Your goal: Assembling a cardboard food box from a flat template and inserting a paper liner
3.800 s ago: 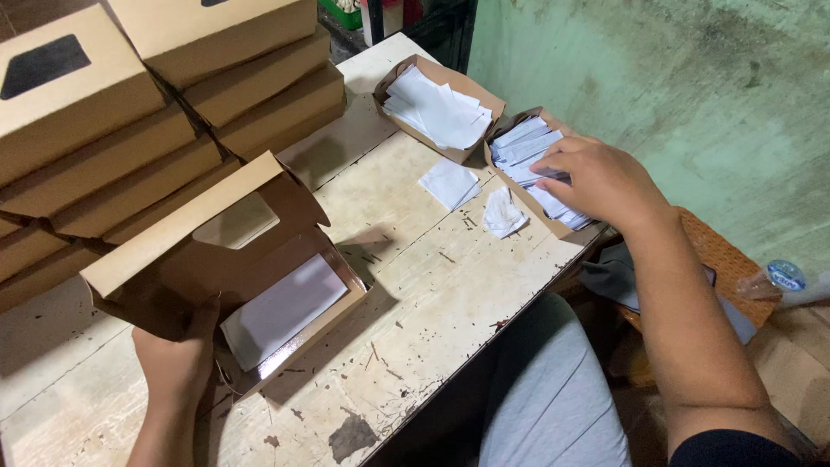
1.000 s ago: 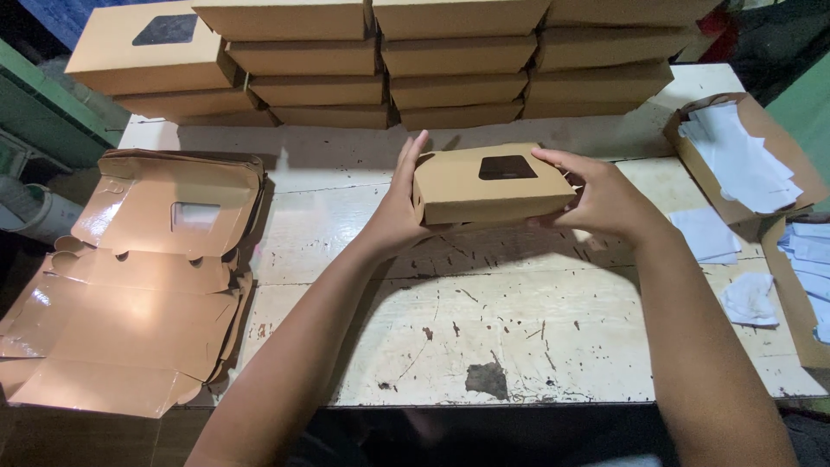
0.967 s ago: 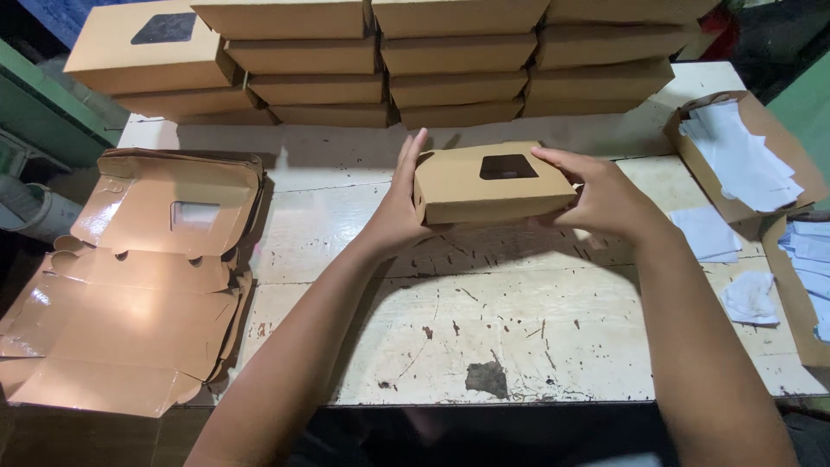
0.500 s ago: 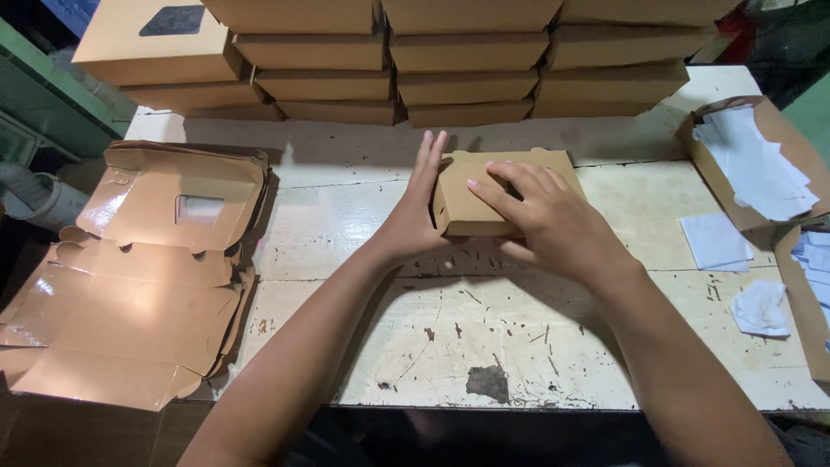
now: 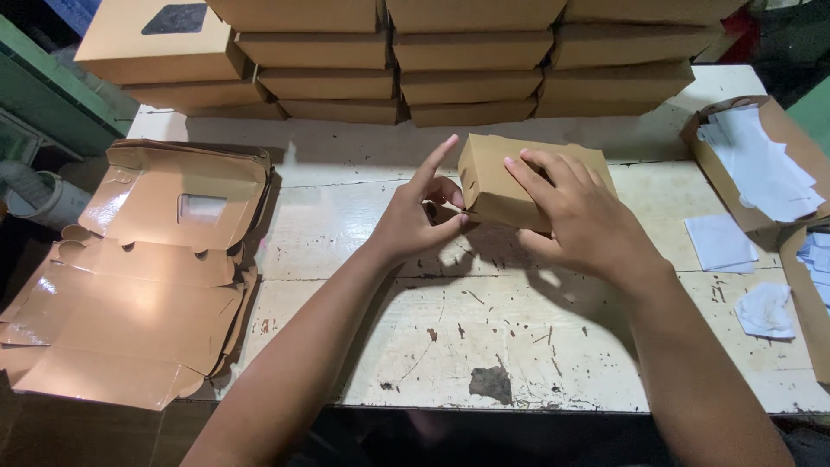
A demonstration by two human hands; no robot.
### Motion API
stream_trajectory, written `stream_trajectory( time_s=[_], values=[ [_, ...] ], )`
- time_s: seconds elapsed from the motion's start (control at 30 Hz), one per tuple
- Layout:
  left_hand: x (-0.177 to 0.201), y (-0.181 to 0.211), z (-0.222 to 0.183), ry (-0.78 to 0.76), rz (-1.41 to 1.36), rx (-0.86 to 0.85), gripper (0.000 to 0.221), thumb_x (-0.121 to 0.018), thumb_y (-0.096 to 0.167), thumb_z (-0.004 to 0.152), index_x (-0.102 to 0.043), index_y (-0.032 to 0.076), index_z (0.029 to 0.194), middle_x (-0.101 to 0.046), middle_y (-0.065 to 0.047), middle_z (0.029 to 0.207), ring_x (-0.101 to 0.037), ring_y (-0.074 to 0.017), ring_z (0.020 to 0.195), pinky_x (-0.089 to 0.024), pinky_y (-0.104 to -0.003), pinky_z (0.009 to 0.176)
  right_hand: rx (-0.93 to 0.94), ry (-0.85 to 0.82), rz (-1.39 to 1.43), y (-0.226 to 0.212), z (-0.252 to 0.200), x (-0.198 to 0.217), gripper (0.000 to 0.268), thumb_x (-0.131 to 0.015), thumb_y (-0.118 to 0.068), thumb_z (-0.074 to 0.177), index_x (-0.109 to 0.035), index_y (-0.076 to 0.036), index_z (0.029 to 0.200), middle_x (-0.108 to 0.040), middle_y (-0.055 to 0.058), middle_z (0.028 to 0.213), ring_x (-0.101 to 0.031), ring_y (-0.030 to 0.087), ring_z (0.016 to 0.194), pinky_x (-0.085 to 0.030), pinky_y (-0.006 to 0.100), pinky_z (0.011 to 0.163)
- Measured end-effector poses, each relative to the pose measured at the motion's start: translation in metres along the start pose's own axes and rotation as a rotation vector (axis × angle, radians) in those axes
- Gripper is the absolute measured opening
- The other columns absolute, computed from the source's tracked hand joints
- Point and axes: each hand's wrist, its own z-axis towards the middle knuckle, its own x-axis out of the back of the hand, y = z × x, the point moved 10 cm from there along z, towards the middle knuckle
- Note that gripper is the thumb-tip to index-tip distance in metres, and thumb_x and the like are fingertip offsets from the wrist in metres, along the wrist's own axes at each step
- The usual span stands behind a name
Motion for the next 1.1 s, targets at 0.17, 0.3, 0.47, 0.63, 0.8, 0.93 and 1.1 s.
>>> stream_trajectory(
  time_s=[0.17, 0.3, 0.47, 0.63, 0.8, 0.93, 1.1],
  values=[
    [0.005, -0.004, 0.003, 0.008, -0.045, 0.075, 0.100, -0.082, 0.005, 0.084, -0.026, 0.020, 0.165, -0.079, -0.011, 0.091, -0.075, -0.0208, 0.083, -0.061, -0.033, 0.083, -0.009, -0.035, -0.040, -0.001, 0.001, -0.008, 0.077, -0.066, -0.040, 0.082, -0.045, -0.020, 0.153, -0.046, 0.012, 0.148, -0.046, 0.035, 0.140, -0.038, 0.049, 0.110],
    [0.004, -0.007, 0.001, -0.013, -0.077, 0.150, 0.095, -0.079, -0.004, 0.084, -0.032, 0.021, 0.163, -0.080, -0.012, 0.088, -0.072, -0.0166, 0.076, -0.064, -0.030, 0.081, -0.007, -0.067, -0.041, -0.002, 0.001, -0.018, 0.080, -0.066, -0.043, 0.080, -0.043, -0.023, 0.154, -0.046, 0.012, 0.148, -0.044, 0.035, 0.141, -0.036, 0.052, 0.112],
    [0.003, -0.004, -0.001, -0.016, -0.048, 0.199, 0.096, -0.080, -0.004, 0.081, -0.033, 0.020, 0.162, -0.080, -0.012, 0.085, -0.073, -0.0185, 0.073, -0.066, -0.033, 0.077, -0.002, -0.084, -0.054, -0.005, 0.002, -0.021, 0.079, -0.064, -0.042, 0.081, -0.043, -0.025, 0.154, -0.046, 0.012, 0.148, -0.043, 0.035, 0.141, -0.034, 0.050, 0.113],
    [0.007, -0.010, 0.001, 0.008, -0.021, 0.215, 0.099, -0.080, -0.005, 0.081, -0.031, 0.019, 0.163, -0.079, -0.015, 0.085, -0.074, -0.0214, 0.074, -0.065, -0.035, 0.073, -0.001, -0.089, -0.053, -0.006, 0.003, -0.020, 0.078, -0.064, -0.043, 0.082, -0.043, -0.024, 0.155, -0.046, 0.013, 0.148, -0.043, 0.035, 0.142, -0.032, 0.050, 0.114],
    [0.003, -0.013, 0.002, -0.009, -0.040, 0.233, 0.096, -0.081, -0.005, 0.081, -0.034, 0.017, 0.162, -0.079, -0.016, 0.085, -0.073, -0.0208, 0.074, -0.064, -0.035, 0.073, -0.005, -0.104, -0.024, -0.011, 0.003, -0.015, 0.077, -0.063, -0.043, 0.083, -0.045, -0.022, 0.154, -0.047, 0.015, 0.147, -0.043, 0.037, 0.142, -0.030, 0.052, 0.114],
    [0.002, -0.019, 0.001, -0.010, -0.045, 0.237, 0.095, -0.079, -0.007, 0.081, -0.036, 0.020, 0.162, -0.078, -0.015, 0.084, -0.072, -0.0205, 0.074, -0.063, -0.034, 0.072, -0.003, -0.103, -0.027, -0.011, 0.003, -0.017, 0.078, -0.063, -0.043, 0.082, -0.045, -0.021, 0.154, -0.047, 0.016, 0.147, -0.043, 0.039, 0.141, -0.031, 0.053, 0.114],
    [0.003, -0.009, 0.002, -0.016, 0.035, 0.229, 0.092, -0.074, -0.002, 0.081, -0.035, 0.018, 0.162, -0.078, -0.012, 0.082, -0.072, -0.0210, 0.072, -0.059, -0.032, 0.069, -0.028, -0.039, -0.059, -0.008, 0.004, -0.027, 0.087, -0.067, -0.058, 0.079, -0.044, -0.024, 0.156, -0.050, 0.016, 0.143, -0.046, 0.040, 0.138, -0.033, 0.055, 0.112]
  ],
)
